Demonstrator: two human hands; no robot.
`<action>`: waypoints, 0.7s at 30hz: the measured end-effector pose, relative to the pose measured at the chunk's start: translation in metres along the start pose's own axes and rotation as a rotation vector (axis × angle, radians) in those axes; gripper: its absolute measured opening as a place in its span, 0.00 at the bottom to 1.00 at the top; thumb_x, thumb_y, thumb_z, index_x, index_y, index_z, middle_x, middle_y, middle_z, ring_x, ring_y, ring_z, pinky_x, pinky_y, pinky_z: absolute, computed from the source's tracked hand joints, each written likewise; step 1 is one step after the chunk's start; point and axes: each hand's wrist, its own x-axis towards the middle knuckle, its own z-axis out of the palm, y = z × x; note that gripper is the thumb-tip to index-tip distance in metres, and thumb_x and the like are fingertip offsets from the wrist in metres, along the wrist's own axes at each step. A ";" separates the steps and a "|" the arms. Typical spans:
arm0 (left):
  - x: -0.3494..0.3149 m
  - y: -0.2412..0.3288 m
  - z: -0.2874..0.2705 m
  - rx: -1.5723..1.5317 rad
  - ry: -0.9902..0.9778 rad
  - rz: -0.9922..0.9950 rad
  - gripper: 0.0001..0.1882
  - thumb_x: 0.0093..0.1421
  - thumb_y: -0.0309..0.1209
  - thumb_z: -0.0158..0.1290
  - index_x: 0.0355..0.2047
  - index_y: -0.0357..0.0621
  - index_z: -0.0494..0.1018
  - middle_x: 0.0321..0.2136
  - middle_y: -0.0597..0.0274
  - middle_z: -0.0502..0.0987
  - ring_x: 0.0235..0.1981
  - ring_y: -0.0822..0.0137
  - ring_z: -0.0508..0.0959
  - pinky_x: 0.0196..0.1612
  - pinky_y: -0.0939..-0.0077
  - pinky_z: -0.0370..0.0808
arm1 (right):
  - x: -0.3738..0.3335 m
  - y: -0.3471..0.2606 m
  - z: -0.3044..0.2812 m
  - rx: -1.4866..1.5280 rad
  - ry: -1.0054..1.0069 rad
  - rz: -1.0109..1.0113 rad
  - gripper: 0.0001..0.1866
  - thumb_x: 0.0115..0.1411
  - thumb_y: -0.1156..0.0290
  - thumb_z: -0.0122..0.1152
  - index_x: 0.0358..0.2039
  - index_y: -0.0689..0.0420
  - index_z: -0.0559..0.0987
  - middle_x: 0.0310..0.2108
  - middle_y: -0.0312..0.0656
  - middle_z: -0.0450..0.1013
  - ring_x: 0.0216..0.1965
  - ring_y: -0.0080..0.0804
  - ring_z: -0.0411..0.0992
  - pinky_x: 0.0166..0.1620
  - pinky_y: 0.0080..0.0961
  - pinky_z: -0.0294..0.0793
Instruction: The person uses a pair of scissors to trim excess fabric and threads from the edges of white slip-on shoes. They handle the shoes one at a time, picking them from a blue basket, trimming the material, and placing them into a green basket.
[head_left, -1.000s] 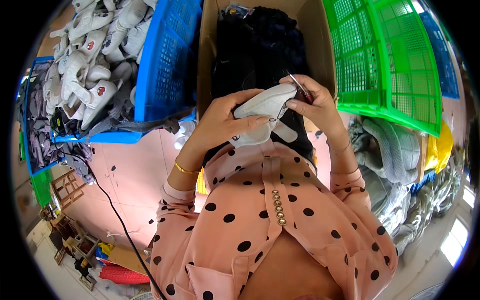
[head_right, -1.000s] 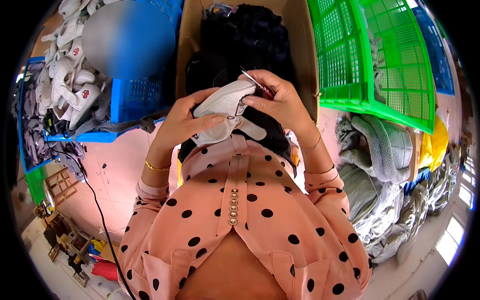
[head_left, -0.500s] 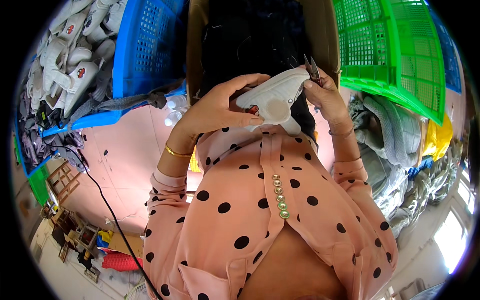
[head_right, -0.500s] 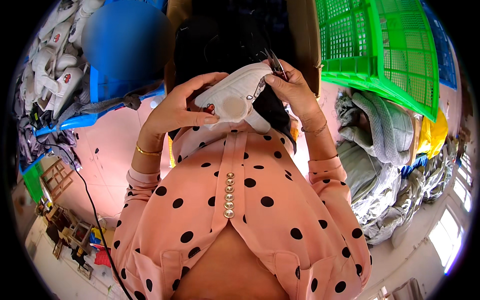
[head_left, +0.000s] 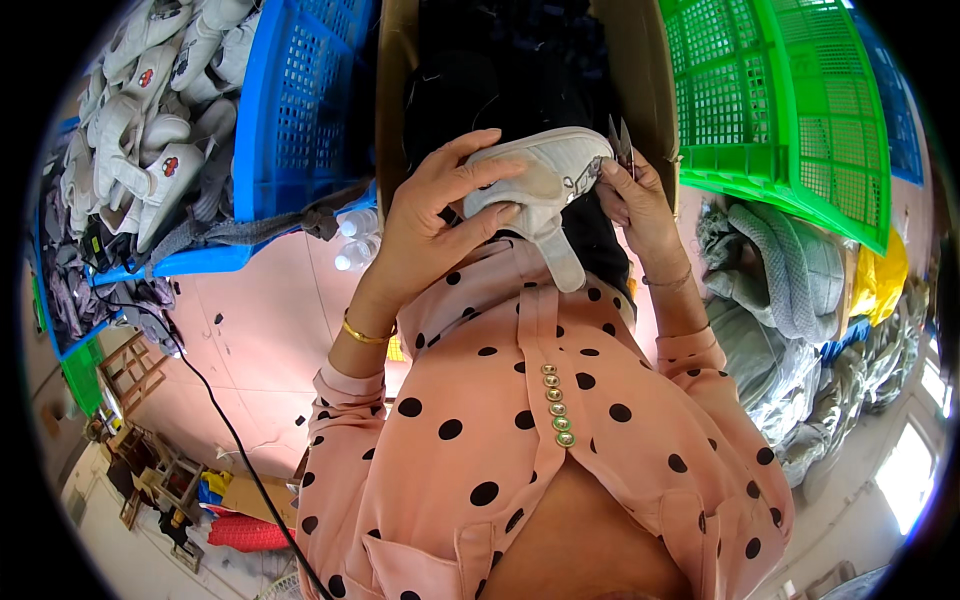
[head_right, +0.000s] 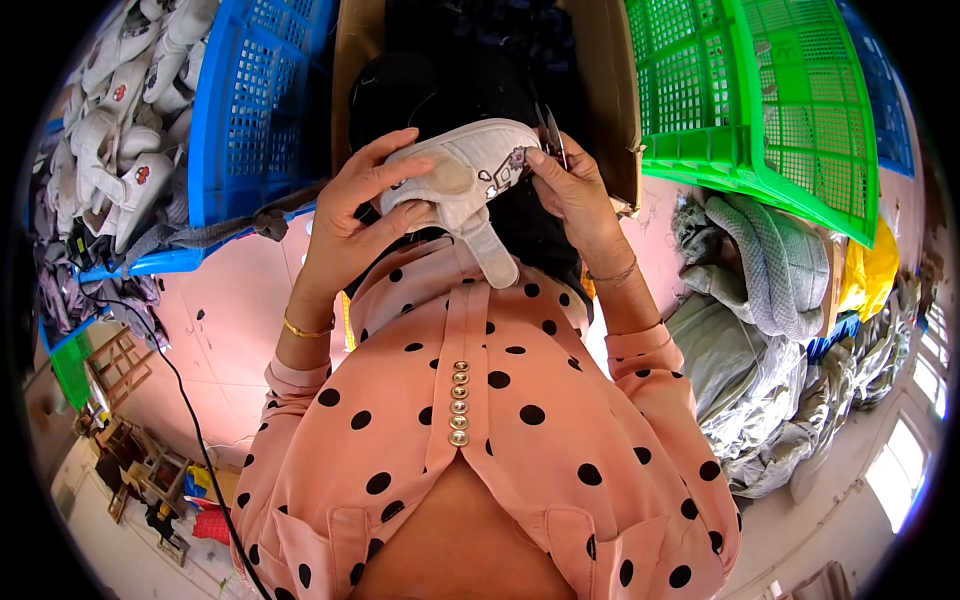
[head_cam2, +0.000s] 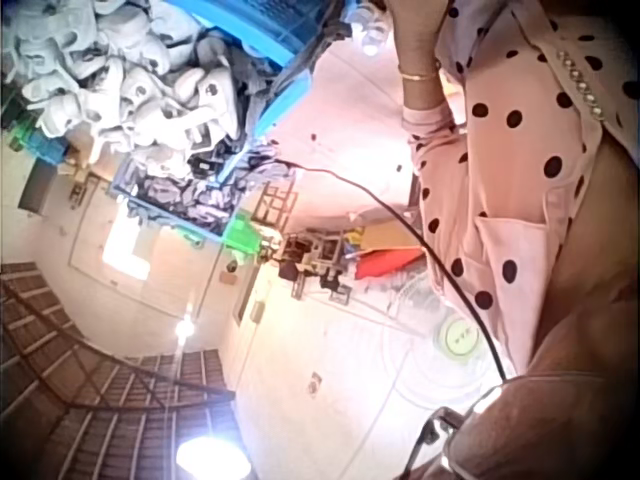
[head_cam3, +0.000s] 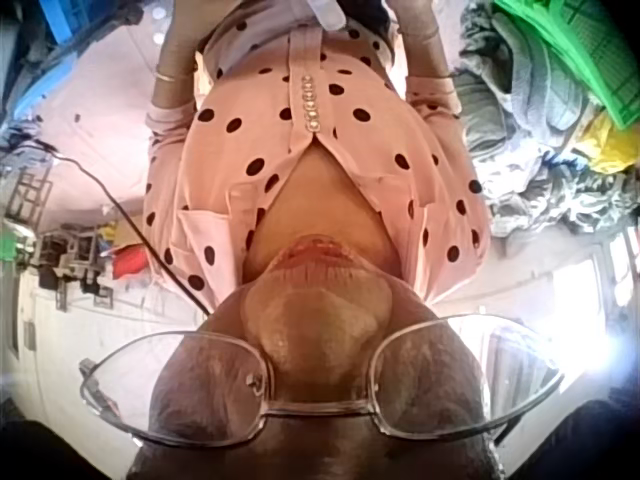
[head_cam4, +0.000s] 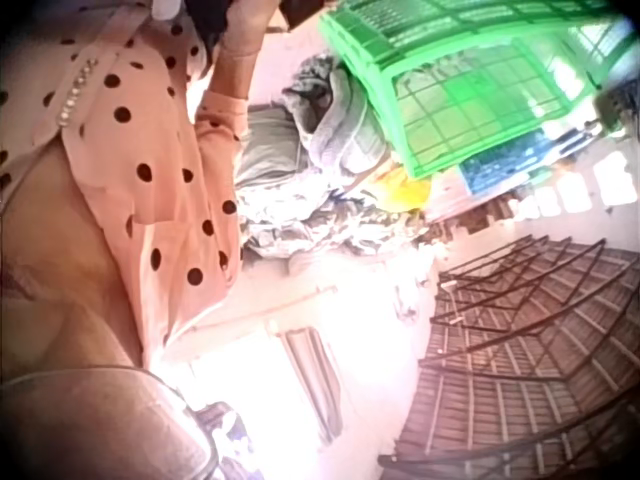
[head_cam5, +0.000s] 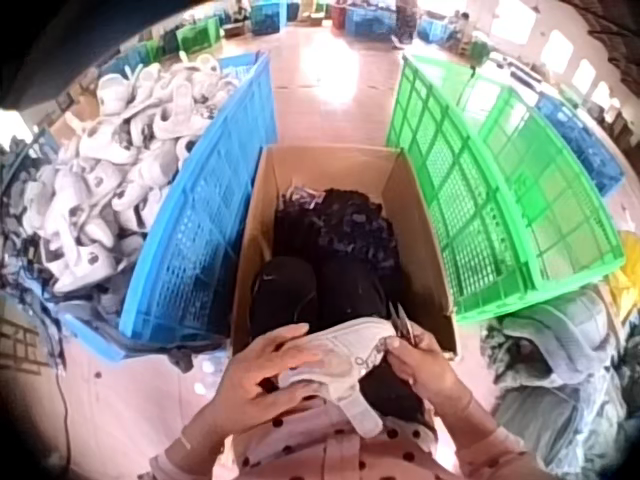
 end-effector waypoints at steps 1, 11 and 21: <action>0.000 -0.001 0.001 0.026 0.000 -0.006 0.19 0.53 0.23 0.61 0.47 0.46 0.80 0.57 0.53 0.70 0.53 0.63 0.74 0.50 0.73 0.73 | 0.000 -0.002 0.001 -0.020 0.005 -0.007 0.12 0.65 0.71 0.59 0.48 0.55 0.76 0.19 0.22 0.63 0.14 0.09 0.52 0.16 0.10 0.47; -0.021 -0.021 0.020 0.427 0.139 0.130 0.13 0.53 0.20 0.60 0.41 0.40 0.81 0.38 0.60 0.80 0.39 0.65 0.75 0.40 0.77 0.74 | 0.002 0.027 -0.010 -0.592 0.067 -0.320 0.13 0.62 0.69 0.63 0.44 0.60 0.77 0.22 0.27 0.72 0.17 0.16 0.64 0.22 0.16 0.65; -0.059 -0.033 0.048 0.294 0.210 -0.059 0.07 0.57 0.24 0.59 0.37 0.38 0.81 0.33 0.60 0.80 0.33 0.66 0.75 0.36 0.76 0.73 | -0.037 0.016 0.048 -0.946 -0.158 -0.219 0.14 0.56 0.69 0.66 0.42 0.62 0.79 0.28 0.47 0.77 0.27 0.35 0.77 0.33 0.24 0.75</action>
